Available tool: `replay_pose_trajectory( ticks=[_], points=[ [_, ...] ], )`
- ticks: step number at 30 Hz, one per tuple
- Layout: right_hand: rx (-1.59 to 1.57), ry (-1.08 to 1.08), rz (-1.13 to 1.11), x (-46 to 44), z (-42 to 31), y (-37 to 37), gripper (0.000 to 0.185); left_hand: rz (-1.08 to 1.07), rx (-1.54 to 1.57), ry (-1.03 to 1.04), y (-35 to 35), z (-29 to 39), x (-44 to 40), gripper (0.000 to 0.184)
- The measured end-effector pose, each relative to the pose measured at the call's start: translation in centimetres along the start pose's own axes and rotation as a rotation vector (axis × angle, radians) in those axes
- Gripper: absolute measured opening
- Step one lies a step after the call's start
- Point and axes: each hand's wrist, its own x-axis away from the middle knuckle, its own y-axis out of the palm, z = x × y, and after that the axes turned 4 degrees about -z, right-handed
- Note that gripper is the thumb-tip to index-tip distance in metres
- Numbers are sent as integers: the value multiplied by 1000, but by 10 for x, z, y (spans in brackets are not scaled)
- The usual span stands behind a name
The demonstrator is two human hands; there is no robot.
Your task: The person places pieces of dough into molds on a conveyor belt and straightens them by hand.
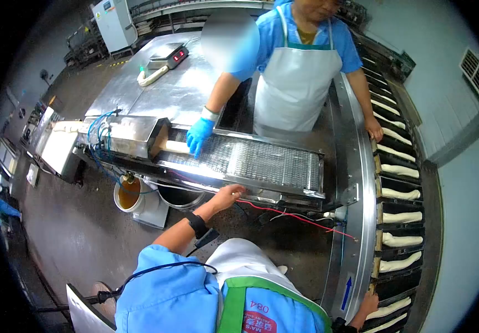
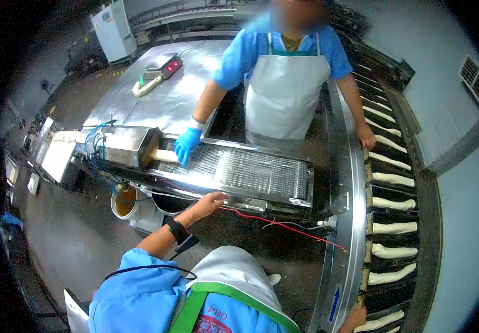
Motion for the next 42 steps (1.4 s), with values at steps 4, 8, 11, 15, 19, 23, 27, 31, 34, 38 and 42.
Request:
replay_pose_trajectory(
  ticks=[4,8,11,15,19,23,27,31,34,38,42],
  points=[
    [-4,68,72,23,-17,-18,37,64,89,-35,-23,-21,11,24],
    [61,126,69,18,-19,-8,37,142,142,-92,-40,-46,13,24],
    [73,98,164,29,-23,-11,41,195,164,-145,-47,-53,15,25],
    [79,104,125,15,-16,7,45,256,286,-130,-51,-65,16,26],
    [54,158,62,30,-34,-22,46,268,348,-193,-51,-67,19,28],
    [29,109,81,17,-24,-6,48,255,386,-285,-53,-66,24,28],
    [47,16,128,16,-18,-4,45,292,384,-236,-47,-83,26,30],
    [23,-331,293,14,-6,0,39,340,405,-296,-48,-80,25,30],
    [12,80,-139,-14,0,14,52,359,440,-296,-48,-81,24,31],
    [35,133,-26,9,-17,-1,52,398,514,-297,-53,-92,16,38],
    [63,165,30,26,-27,-18,53,530,522,-322,-64,-94,15,45]
  ],
)
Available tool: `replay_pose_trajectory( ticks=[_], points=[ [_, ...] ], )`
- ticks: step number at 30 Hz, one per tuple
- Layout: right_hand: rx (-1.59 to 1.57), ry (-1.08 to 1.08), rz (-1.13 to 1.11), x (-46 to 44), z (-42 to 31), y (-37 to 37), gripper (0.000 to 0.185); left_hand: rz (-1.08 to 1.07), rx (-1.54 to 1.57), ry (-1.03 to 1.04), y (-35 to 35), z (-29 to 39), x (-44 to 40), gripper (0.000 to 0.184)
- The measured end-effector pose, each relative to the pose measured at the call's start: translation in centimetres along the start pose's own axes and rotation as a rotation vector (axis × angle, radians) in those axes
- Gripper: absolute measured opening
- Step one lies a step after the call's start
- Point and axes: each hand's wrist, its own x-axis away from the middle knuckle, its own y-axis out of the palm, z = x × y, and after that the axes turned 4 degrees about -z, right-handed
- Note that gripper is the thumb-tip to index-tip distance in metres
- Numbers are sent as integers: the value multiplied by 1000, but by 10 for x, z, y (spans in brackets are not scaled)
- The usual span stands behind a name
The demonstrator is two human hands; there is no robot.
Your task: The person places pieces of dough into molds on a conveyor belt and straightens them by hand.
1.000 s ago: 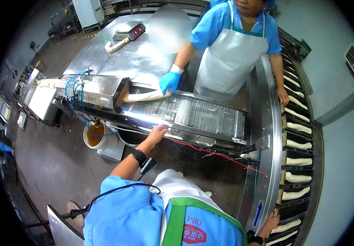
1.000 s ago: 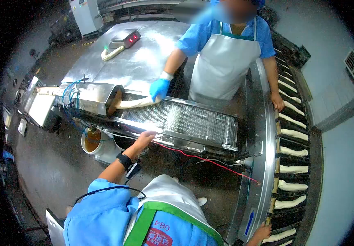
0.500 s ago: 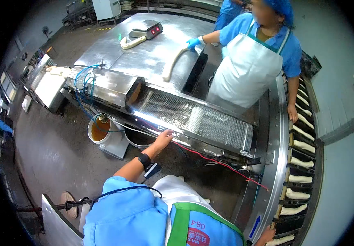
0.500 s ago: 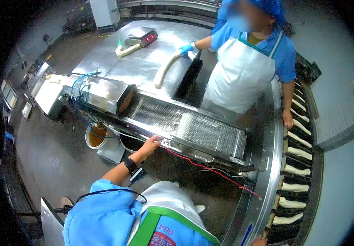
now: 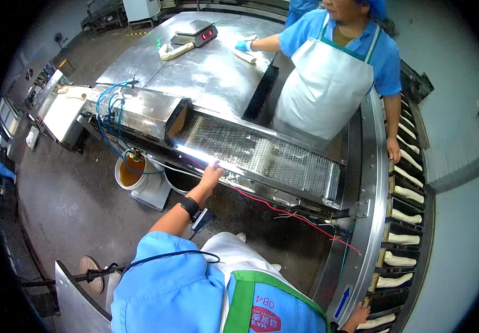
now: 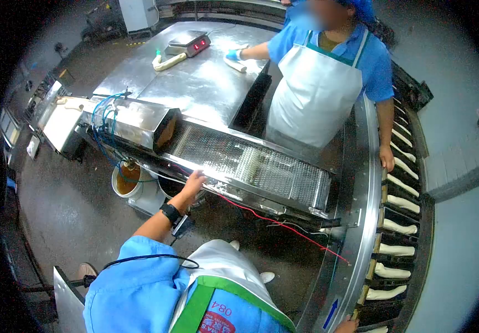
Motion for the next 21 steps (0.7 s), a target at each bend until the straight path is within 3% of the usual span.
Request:
replay_pose_trajectory(
  ticks=[4,7,11,13,15,17,18,19,21],
  points=[
    [10,-17,50,-31,12,39,56,133,127,-9,-10,1,-11,45],
    [-43,-6,-6,6,-2,-6,55,130,90,-12,-25,-20,-30,48],
    [-34,4,-18,-6,3,6,55,198,279,-129,-29,18,-27,40],
    [-51,-44,-55,1,1,-6,56,292,260,-167,-40,12,-53,47],
    [-22,-15,-97,-1,1,-11,55,253,234,-236,-82,-63,-141,57],
    [-16,28,-145,-2,-3,-8,54,240,160,-283,-102,-53,-174,63],
    [-12,-19,-64,-1,-2,-5,53,332,168,-285,-80,2,-135,66],
    [-8,-58,15,1,1,-1,53,283,154,-186,-95,-25,-162,64],
    [-22,-124,38,-7,11,9,54,288,158,-185,-96,-25,-182,60]
  ],
)
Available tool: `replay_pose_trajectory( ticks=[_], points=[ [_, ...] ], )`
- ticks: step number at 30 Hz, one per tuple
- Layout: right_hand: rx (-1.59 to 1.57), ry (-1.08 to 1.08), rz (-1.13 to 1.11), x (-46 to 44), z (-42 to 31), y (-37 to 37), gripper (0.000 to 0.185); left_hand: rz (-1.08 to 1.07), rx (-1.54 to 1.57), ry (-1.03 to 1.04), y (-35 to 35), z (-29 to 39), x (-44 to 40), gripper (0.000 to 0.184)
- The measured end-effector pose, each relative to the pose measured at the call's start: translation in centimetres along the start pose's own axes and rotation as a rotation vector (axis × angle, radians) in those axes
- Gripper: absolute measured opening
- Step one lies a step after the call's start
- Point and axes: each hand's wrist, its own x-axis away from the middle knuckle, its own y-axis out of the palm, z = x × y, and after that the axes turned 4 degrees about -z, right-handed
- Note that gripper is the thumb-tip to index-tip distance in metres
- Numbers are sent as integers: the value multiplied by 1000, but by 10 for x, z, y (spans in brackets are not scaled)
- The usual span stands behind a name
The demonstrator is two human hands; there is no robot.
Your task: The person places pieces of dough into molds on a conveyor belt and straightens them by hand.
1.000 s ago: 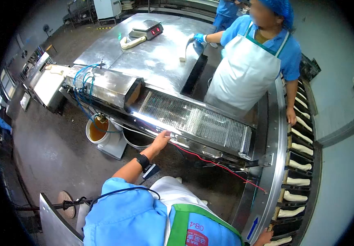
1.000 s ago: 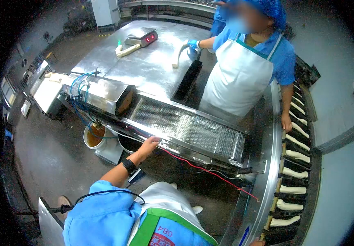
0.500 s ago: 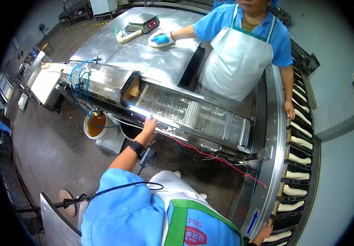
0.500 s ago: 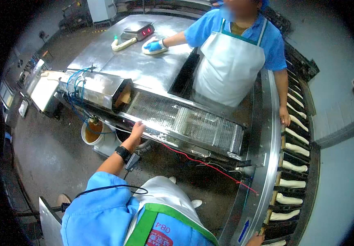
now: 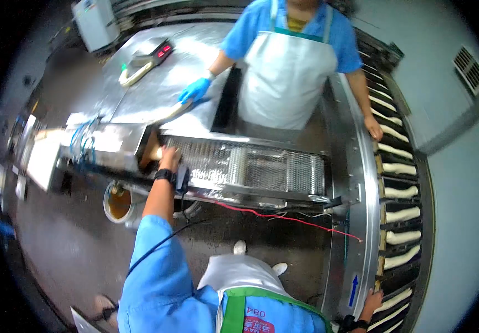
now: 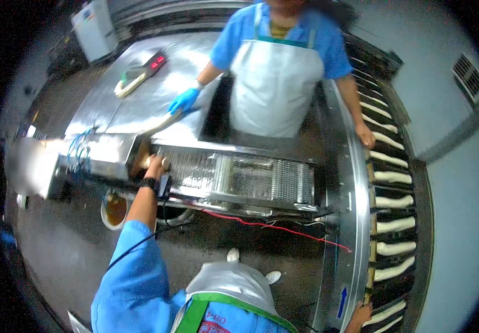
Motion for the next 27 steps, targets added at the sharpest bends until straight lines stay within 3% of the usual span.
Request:
replay_pose_trajectory(
  ticks=[2,4,8,15,17,18,19,22,24,27],
  points=[
    [-111,-12,-110,14,-9,-26,56,16,23,-19,8,3,-10,57],
    [-74,-61,28,-4,10,17,56,33,62,-26,13,3,-15,53],
    [-156,-76,7,12,2,-2,57,-16,177,1,22,5,-8,47],
    [-193,-69,-73,16,5,-7,51,-414,362,94,-13,16,56,42],
    [-222,-96,-8,19,5,-13,48,-493,135,276,-24,53,108,34],
    [-244,-106,8,19,2,-20,45,-597,-126,553,-16,76,154,37],
    [-235,-78,-22,18,1,-26,44,-686,-134,596,-8,101,183,44],
    [-311,-112,-155,17,6,-45,45,-302,-373,779,58,153,311,40],
    [-272,-97,-251,12,7,-48,44,-395,-543,818,87,177,319,37],
    [-390,-214,-106,18,22,-44,45,-753,394,234,176,214,424,46]
  ],
)
